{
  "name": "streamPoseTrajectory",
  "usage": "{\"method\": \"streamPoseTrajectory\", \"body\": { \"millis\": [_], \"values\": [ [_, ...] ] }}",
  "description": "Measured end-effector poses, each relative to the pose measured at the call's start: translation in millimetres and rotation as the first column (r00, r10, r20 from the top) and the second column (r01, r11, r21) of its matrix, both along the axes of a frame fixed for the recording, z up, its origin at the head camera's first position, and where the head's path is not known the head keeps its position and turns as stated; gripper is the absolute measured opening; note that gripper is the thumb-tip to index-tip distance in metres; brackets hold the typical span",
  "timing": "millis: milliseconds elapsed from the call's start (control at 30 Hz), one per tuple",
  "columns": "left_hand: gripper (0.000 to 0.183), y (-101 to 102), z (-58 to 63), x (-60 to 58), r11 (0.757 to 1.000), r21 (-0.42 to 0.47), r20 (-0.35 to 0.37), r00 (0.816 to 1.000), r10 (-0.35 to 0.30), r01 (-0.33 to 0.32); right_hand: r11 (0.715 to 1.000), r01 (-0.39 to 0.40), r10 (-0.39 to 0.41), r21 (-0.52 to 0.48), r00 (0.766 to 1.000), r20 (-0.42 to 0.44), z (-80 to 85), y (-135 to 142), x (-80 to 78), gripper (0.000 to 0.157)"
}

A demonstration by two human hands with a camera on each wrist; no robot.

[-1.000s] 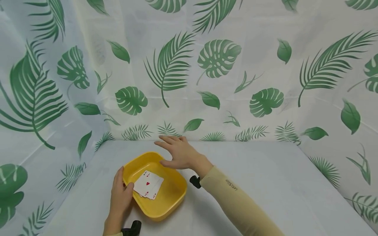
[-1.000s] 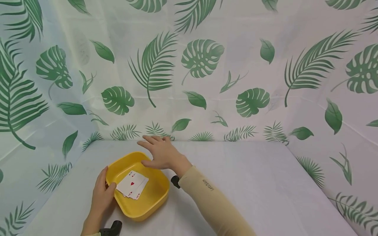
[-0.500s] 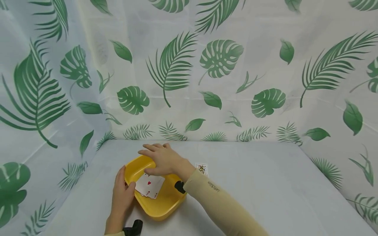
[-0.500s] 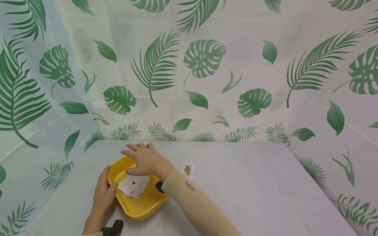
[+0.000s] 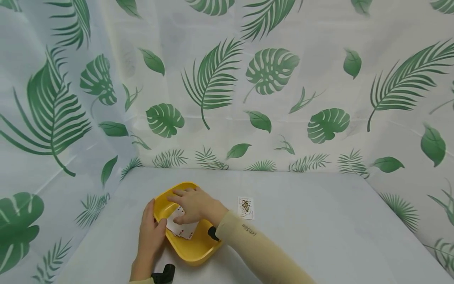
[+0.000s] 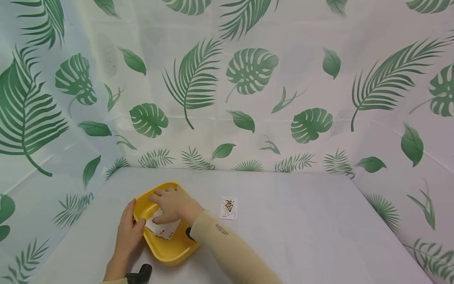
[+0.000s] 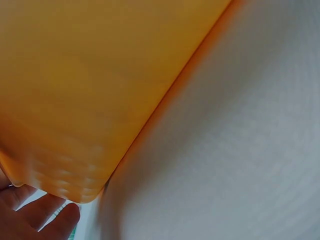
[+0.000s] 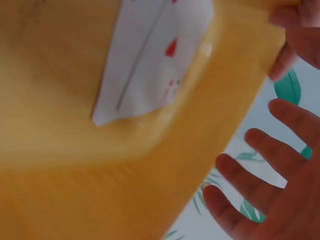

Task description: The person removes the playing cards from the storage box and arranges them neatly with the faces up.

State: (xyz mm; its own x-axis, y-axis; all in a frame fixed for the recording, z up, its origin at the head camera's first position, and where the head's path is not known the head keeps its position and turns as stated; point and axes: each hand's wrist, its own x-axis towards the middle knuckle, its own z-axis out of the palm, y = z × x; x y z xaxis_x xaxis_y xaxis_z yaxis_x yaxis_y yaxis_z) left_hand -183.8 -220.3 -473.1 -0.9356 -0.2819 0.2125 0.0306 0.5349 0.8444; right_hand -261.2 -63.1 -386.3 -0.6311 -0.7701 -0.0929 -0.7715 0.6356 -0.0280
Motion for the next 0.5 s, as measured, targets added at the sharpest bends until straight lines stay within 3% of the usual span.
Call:
{"method": "streamPoseTrajectory", "body": {
  "millis": [500],
  "values": [
    [0.074, 1.0, 3.6, 1.1, 1.000, 0.016, 0.044, 0.999, 0.007, -0.008, 0.973, 0.045, -0.057, 0.224, 0.997, 0.049, -22.4, -17.8, 10.2, 0.072]
  ]
}}
